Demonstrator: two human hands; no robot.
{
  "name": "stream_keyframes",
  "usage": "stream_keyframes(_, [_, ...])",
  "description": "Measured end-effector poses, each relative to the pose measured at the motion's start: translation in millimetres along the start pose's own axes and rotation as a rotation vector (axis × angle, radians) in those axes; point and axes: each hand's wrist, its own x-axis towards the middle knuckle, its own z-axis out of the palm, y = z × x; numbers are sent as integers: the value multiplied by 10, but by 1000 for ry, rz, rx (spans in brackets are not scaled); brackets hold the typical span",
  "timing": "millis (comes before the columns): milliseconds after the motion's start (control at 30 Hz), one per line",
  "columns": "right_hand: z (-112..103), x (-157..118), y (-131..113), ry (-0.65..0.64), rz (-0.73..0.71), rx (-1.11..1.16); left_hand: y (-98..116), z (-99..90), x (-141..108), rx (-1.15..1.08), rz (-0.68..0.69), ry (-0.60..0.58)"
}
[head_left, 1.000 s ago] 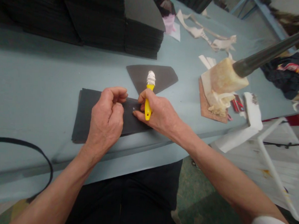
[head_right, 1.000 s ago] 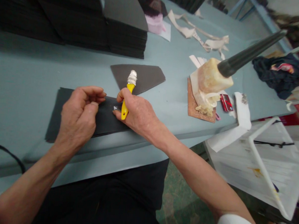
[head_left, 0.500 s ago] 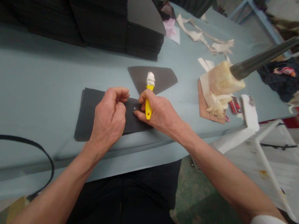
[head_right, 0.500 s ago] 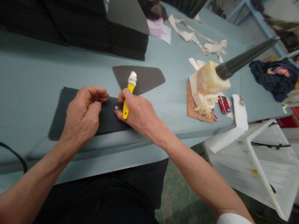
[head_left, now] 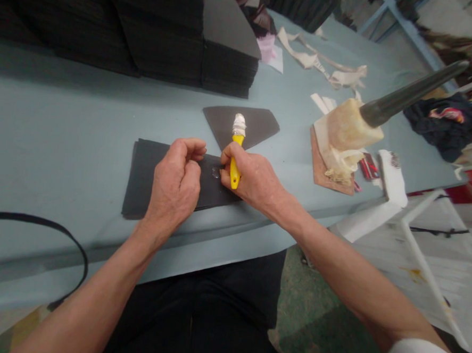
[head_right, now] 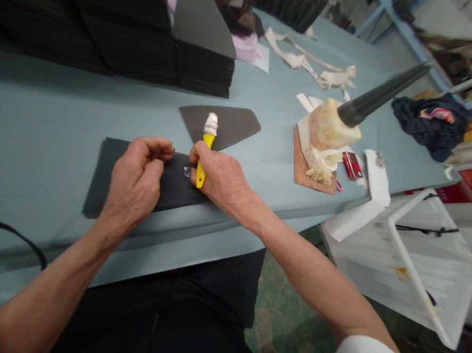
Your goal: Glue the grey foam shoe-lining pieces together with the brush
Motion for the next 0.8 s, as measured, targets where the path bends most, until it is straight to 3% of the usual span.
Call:
stream_keyframes(167, [-39, -22, -17, -26, 23, 78, 7, -1, 3, 9, 4, -4])
stream_keyframes(433, [-24, 16, -64, -41, 42, -48, -3, 2, 0, 3, 0, 0])
stream_keyframes(667, [-70, -14, -37, -36, 39, 118, 10, 1, 0, 5, -3, 3])
stream_keyframes(800, [-88, 7, -95, -65, 71, 27, 11, -2, 1, 10, -2, -5])
